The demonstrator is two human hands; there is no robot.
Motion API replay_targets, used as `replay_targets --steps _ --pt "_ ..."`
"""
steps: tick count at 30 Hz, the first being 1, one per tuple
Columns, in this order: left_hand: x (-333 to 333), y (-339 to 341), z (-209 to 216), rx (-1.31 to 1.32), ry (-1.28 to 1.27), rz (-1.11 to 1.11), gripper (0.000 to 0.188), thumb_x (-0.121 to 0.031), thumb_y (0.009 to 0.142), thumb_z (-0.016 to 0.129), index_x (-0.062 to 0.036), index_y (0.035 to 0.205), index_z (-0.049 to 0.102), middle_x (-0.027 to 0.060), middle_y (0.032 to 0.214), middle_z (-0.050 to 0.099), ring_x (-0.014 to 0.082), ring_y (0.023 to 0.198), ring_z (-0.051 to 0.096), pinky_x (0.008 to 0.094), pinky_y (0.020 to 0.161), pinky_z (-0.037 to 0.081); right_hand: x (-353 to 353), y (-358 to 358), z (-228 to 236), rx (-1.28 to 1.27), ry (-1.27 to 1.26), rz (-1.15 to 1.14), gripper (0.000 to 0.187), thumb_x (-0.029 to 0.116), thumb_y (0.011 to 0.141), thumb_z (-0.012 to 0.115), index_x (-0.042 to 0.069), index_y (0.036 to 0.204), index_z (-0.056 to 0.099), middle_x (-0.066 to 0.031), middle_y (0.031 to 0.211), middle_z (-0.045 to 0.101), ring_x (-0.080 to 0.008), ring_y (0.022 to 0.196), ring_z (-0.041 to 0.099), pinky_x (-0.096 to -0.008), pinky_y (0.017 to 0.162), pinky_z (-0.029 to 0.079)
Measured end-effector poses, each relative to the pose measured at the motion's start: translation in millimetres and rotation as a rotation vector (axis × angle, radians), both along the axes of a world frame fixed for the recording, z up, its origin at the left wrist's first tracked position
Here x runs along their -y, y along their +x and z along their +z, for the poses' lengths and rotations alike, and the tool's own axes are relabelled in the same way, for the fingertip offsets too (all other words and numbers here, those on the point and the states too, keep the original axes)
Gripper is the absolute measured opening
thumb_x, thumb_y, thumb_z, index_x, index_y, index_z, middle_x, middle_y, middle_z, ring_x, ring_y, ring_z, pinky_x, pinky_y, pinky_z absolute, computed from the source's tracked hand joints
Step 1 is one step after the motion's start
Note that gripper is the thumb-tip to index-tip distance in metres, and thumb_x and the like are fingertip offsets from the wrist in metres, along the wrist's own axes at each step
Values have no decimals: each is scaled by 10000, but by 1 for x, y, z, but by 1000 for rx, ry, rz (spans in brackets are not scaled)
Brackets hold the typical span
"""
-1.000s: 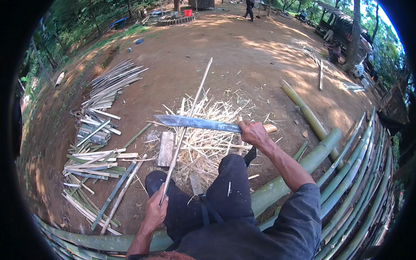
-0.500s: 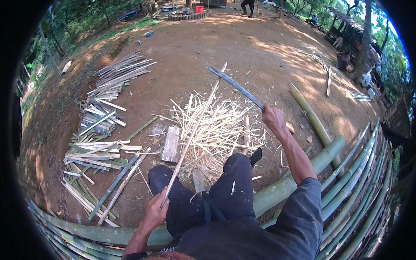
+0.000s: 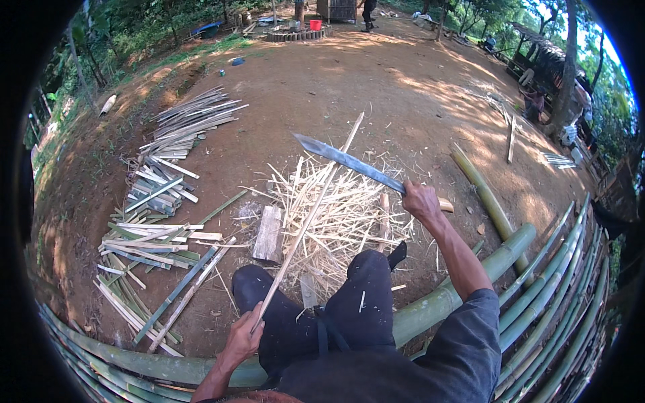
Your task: The person sits on the ground and uses a large knife to split long bamboo poles into thin strips. They hold the bamboo vertically and strike it with the knife to separate the material, creating a pile of bamboo strips and shavings.
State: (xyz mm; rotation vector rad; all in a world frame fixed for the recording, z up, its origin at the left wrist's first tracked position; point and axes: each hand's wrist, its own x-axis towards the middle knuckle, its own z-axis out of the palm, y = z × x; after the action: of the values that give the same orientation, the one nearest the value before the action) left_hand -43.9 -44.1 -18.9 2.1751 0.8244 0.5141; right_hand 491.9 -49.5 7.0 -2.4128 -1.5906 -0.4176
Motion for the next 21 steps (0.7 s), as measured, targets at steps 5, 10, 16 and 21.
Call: replay_targets --steps 5,10,16,21 --pt "-2 -6 -7 66 43 3 491 6 864 587 27 1340 470 187 822 540 324 697 569 374 635 474 -17 45 0 -111 68 -246 214 205 864 544 7 864 626 -263 778 641 -438 739 635 -527 668 487" --pt "-4 1 -3 67 46 71 493 10 850 591 44 1329 478 182 827 545 308 685 571 373 630 475 -3 68 -8 -195 240 -365 314 284 915 537 -5 902 658 -295 799 637 -461 749 634 -540 661 486" --pt "-27 22 1 41 74 94 492 6 853 571 35 1335 478 170 849 543 280 704 560 359 635 457 8 -33 6 -117 109 -65 175 187 844 574 16 873 598 -248 781 636 -424 685 629 -525 608 483" --pt "-35 27 7 37 130 89 496 4 851 573 31 1337 479 169 846 546 283 704 562 361 634 457 6 -70 -7 50 -83 315 174 118 747 600 16 883 561 -180 792 621 -352 627 646 -472 562 519"
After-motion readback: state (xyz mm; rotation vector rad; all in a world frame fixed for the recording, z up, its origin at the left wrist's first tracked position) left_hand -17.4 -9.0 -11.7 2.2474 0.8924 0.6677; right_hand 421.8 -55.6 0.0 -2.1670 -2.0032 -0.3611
